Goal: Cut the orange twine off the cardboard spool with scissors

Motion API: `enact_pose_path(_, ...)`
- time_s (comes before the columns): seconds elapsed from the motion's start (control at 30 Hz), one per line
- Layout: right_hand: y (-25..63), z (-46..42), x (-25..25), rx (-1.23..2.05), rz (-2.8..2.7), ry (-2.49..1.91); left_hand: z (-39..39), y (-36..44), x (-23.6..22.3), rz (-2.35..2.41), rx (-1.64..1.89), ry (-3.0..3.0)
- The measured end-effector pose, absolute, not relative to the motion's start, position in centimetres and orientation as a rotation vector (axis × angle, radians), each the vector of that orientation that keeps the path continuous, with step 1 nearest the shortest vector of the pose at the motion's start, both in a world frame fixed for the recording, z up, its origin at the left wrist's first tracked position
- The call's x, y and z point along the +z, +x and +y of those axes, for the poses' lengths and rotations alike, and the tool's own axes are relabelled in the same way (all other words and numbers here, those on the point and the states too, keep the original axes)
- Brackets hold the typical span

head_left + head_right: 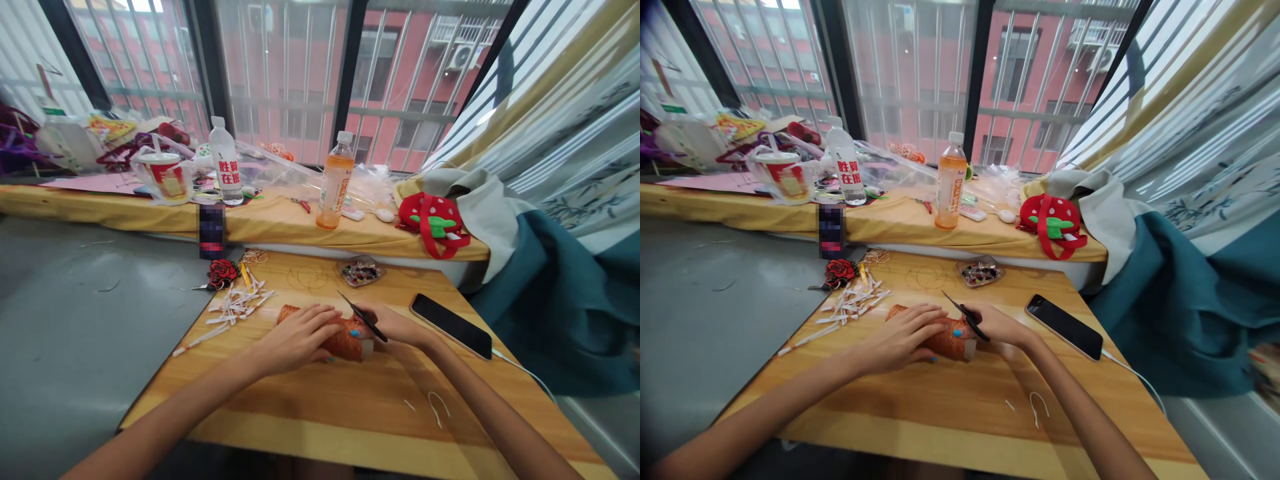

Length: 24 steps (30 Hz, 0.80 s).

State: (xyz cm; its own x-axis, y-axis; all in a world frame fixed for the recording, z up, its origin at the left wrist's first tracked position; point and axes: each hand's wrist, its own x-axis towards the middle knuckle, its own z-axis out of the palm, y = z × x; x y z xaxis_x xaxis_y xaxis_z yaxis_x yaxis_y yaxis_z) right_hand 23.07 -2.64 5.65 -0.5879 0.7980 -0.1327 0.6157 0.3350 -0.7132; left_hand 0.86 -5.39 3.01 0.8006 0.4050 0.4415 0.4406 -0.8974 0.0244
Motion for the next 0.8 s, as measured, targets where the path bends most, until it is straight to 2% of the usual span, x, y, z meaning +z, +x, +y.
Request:
enact_pose_path(0.2, 23.1, -2.5, 5.4, 1.385, -2.298, -1.185, -4.9, 2.3, 2.1, -0.692, -0.968, -2.999)
enact_pose_path(0.3, 23.0, -2.5, 5.8, 1.385, -2.302, -1.218, -5.0, 2.3, 2.1, -0.670, -1.001, -2.972)
enact_pose_path(0.6, 23.3, -2.5, 5.1, 1.383, -2.155, -1.268, -6.1, 2.8, 3.7, -0.802, -0.551, -3.000)
enact_pose_path(0.8, 24.3, -2.3, 4.5, 1.157, -2.041, -1.394, -6.4, 4.1, 4.1, -1.181, -0.426, -2.978)
